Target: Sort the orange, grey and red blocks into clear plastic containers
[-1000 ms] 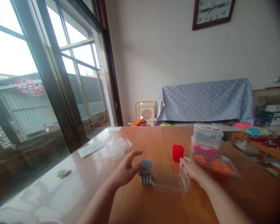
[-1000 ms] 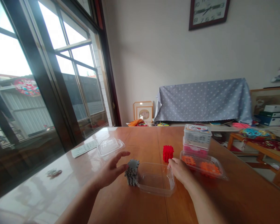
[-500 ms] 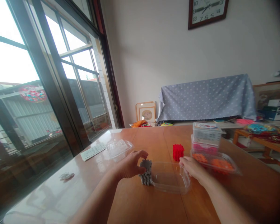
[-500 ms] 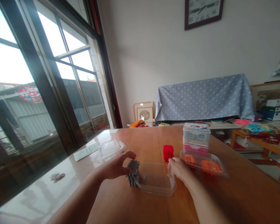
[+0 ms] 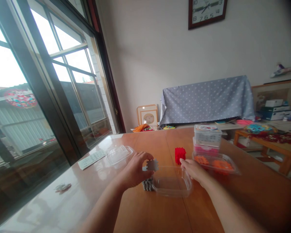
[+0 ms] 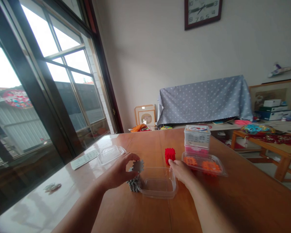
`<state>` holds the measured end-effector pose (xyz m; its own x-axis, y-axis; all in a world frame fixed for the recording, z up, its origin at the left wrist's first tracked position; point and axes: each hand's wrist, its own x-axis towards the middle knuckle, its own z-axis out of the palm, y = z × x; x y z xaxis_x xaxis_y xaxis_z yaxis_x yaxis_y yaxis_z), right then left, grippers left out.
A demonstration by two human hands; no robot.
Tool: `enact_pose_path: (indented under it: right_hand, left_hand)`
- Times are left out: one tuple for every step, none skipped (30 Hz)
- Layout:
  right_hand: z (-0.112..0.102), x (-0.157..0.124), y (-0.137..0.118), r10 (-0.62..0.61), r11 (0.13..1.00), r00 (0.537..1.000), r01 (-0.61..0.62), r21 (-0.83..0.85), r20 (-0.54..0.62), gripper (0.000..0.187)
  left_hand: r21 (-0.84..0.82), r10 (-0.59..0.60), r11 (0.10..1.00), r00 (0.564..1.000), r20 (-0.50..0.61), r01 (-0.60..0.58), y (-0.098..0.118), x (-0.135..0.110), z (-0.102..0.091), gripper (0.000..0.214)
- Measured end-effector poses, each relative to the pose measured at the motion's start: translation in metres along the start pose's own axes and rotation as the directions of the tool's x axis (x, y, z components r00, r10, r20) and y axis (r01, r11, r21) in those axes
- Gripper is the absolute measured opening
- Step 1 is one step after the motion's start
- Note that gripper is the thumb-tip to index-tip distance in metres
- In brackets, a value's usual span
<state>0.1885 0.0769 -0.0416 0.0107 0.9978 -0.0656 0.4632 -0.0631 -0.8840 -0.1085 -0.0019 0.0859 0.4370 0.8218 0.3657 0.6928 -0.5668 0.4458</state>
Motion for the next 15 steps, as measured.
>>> enact_pose_path:
  right_hand:
    - [0.000, 0.000, -0.001, -0.003, 1.000, 1.000, 0.003, 0.006, 0.004, 0.048]
    - [0.000, -0.001, -0.001, -0.004, 1.000, 1.000, 0.004, 0.012, 0.006, 0.048]
    - [0.000, -0.001, -0.002, -0.006, 1.000, 1.000, 0.006, 0.015, 0.009, 0.048]
    - [0.000, -0.001, -0.002, -0.007, 1.000, 1.000, 0.007, 0.015, 0.008, 0.048]
    - [0.000, -0.001, -0.003, -0.008, 1.000, 1.000, 0.007, 0.013, 0.005, 0.048]
    - [0.000, -0.001, -0.003, -0.007, 1.000, 1.000, 0.007, 0.009, 0.003, 0.048]
    - [0.000, -0.001, -0.003, -0.010, 1.000, 1.000, 0.010, 0.007, 0.000, 0.049]
    - [0.000, 0.000, -0.003, -0.017, 1.000, 1.000, 0.017, 0.007, -0.003, 0.049]
    - [0.000, 0.000, -0.003, -0.026, 1.000, 1.000, 0.026, 0.010, -0.003, 0.049]
    - [0.000, 0.001, -0.002, -0.035, 0.999, 0.999, 0.035, 0.012, -0.004, 0.050]
    - [0.000, 0.001, -0.002, -0.043, 0.999, 0.999, 0.043, 0.013, -0.004, 0.051]
    - [-0.001, 0.001, -0.002, -0.045, 0.999, 0.999, 0.045, 0.011, -0.006, 0.052]
    - [-0.001, 0.001, -0.001, -0.044, 0.999, 0.999, 0.044, 0.006, -0.010, 0.053]
    - [-0.001, 0.001, -0.001, -0.040, 0.999, 0.999, 0.040, 0.000, -0.014, 0.053]
    - [-0.002, 0.001, -0.001, -0.036, 0.999, 0.999, 0.036, -0.004, -0.019, 0.053]
  left_hand:
    - [0.007, 0.018, 1.000, 1.000, 0.002, -0.018, 0.009, 0.003, 0.005, 0.039]
    - [0.007, 0.025, 1.000, 1.000, 0.010, -0.025, 0.018, 0.006, 0.012, 0.036]
    - [-0.009, 0.037, 0.999, 0.999, 0.033, -0.036, 0.027, 0.009, 0.019, 0.034]
    - [-0.027, 0.046, 0.999, 0.997, 0.056, -0.045, 0.034, 0.012, 0.028, 0.035]
    - [-0.034, 0.050, 0.998, 0.995, 0.088, -0.047, 0.040, 0.016, 0.037, 0.036]
    - [-0.027, 0.044, 0.999, 0.992, 0.117, -0.041, 0.043, 0.019, 0.047, 0.036]
    - [-0.015, 0.031, 0.999, 0.990, 0.139, -0.029, 0.045, 0.023, 0.057, 0.035]
    - [-0.009, 0.019, 1.000, 0.986, 0.163, -0.017, 0.046, 0.026, 0.066, 0.036]
    - [-0.004, -0.001, 1.000, 0.982, 0.191, 0.002, 0.045, 0.030, 0.075, 0.036]
    - [0.000, -0.028, 1.000, 0.976, 0.217, 0.028, 0.044, 0.033, 0.082, 0.037]
    - [0.006, -0.060, 0.998, 0.968, 0.243, 0.060, 0.043, 0.037, 0.089, 0.038]
    - [0.014, -0.097, 0.995, 0.958, 0.270, 0.096, 0.041, 0.040, 0.094, 0.038]
    - [0.028, -0.135, 0.991, 0.945, 0.297, 0.132, 0.040, 0.042, 0.098, 0.039]
    - [0.049, -0.170, 0.985, 0.930, 0.325, 0.163, 0.039, 0.045, 0.101, 0.040]
    - [0.076, -0.202, 0.979, 0.914, 0.352, 0.187, 0.039, 0.047, 0.103, 0.041]
